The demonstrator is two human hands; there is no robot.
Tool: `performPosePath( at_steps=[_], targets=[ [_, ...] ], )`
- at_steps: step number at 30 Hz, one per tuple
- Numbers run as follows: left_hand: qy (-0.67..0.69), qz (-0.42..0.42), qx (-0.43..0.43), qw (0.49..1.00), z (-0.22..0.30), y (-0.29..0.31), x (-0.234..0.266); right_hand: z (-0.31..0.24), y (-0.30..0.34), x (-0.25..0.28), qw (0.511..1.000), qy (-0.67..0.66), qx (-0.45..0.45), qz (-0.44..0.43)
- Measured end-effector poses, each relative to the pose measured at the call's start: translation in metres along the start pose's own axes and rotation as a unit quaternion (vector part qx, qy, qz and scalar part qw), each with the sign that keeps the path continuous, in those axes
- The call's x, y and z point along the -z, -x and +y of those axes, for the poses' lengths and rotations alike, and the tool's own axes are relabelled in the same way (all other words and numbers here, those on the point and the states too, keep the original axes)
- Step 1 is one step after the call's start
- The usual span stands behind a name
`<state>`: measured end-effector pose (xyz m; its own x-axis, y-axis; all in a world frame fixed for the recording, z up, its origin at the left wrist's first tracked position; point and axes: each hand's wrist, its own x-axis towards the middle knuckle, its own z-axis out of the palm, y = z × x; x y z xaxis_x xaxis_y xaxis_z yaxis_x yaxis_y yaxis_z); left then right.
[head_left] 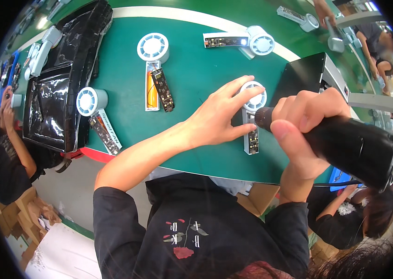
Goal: Assembling small electronic fans by attaching components and using an electric screwdriver at an assembly line.
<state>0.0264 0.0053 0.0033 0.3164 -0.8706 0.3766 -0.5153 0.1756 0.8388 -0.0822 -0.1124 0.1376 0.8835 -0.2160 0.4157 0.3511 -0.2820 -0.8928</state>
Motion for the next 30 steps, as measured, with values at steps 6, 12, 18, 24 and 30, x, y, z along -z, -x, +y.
performPosePath(
  at_steps=[6,12,18,24,30],
  targets=[
    [0.002,0.006,-0.002,1.0,0.001,0.002,-0.001,0.005,0.0,-0.001,0.999,0.016,0.025,-0.012],
    [-0.113,0.079,-0.004,0.991,0.014,0.007,0.003,-0.007,0.0,0.025,0.999,0.029,0.034,0.0],
    [-0.278,-0.083,-0.097,0.952,0.039,0.02,-0.014,-0.057,0.029,0.087,0.965,-0.102,0.129,0.205],
    [-0.226,-0.185,0.114,0.95,0.077,-0.004,-0.009,-0.072,0.053,0.119,0.922,-0.137,0.139,0.335],
    [-0.379,-0.094,0.045,0.92,0.086,-0.07,0.052,-0.076,0.056,0.131,0.89,-0.148,0.172,0.395]
  ],
)
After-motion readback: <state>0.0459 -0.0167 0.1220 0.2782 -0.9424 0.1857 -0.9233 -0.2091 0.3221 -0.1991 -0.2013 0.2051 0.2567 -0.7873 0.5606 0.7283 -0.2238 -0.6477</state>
